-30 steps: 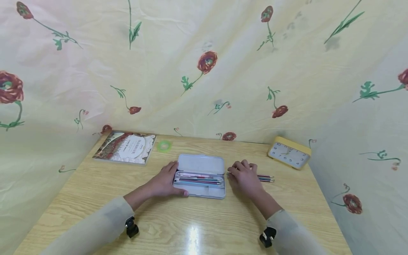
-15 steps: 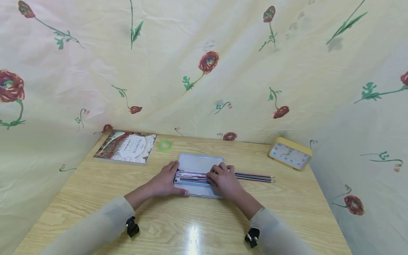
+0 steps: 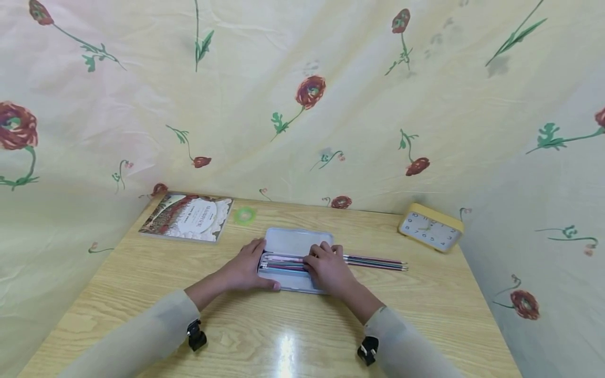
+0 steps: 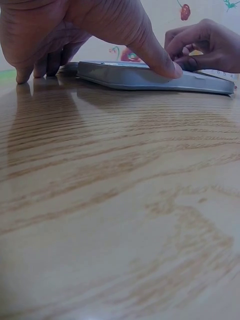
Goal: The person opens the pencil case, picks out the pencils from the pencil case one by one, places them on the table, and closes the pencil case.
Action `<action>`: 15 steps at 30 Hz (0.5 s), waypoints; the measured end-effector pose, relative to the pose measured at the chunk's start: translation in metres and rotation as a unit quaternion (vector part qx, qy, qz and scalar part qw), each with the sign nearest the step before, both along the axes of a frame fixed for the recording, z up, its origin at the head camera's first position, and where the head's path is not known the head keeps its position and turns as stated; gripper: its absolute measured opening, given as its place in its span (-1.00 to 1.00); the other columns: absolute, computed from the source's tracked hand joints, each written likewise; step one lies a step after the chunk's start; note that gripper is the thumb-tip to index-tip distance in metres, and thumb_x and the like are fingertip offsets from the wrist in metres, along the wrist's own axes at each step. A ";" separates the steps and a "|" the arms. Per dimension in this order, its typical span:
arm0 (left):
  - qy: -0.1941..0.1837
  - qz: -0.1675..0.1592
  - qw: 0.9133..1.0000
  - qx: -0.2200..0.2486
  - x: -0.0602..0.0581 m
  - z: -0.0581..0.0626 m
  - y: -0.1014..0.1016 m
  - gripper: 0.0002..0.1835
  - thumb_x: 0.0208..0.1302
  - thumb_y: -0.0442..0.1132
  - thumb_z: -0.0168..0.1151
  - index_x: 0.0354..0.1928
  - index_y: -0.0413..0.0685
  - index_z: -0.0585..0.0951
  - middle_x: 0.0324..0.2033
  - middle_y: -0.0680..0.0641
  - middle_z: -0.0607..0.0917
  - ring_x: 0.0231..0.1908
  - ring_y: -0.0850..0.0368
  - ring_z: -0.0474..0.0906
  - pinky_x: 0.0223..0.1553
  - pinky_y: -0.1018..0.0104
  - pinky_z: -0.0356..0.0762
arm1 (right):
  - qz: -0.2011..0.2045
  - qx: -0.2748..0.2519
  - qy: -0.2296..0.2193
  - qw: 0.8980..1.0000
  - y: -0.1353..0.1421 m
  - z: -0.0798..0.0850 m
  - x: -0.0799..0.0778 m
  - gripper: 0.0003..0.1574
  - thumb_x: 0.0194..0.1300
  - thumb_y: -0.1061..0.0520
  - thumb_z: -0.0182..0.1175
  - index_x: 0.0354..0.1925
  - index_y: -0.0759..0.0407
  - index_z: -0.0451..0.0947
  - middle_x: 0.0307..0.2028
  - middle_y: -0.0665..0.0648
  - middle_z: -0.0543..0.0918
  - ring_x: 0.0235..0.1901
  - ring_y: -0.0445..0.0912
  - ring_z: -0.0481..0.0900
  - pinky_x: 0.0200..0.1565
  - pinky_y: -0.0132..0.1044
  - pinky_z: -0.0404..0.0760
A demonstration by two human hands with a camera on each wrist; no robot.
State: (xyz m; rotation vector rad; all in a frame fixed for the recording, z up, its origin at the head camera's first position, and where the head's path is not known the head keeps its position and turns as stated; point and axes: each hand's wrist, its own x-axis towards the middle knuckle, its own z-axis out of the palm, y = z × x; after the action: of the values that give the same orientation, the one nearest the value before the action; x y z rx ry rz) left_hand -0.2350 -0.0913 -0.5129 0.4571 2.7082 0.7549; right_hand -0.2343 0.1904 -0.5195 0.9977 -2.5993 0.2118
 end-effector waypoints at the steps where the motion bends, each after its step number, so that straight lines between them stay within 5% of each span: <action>1: 0.000 0.000 1.000 -0.001 0.000 0.000 0.000 0.55 0.06 0.51 0.61 0.78 -0.25 -0.01 0.78 -0.28 0.05 0.77 -0.33 -0.05 0.72 -0.23 0.18 | 0.000 0.000 -0.001 1.000 -0.001 0.000 0.000 -0.87 0.40 0.14 0.55 -0.09 0.05 0.87 -0.23 0.02 0.68 -0.20 -0.03 0.49 -0.07 0.16 0.59; 15: -0.003 -0.002 1.000 0.005 0.000 0.002 0.000 0.52 0.09 0.47 0.62 0.78 -0.26 -0.01 0.78 -0.29 0.05 0.78 -0.32 -0.06 0.73 -0.21 0.16 | -0.005 -0.001 -0.059 0.998 -0.028 0.005 -0.003 -0.88 0.47 0.05 0.49 -0.07 0.02 0.86 -0.18 0.01 0.68 -0.15 -0.02 0.51 0.04 0.17 0.59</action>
State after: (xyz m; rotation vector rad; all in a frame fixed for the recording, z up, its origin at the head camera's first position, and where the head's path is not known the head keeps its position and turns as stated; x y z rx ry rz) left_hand -0.2349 -0.0909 -0.5109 0.4622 2.6982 0.7667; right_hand -0.2372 0.1629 -0.5150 1.0009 -2.7087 0.2795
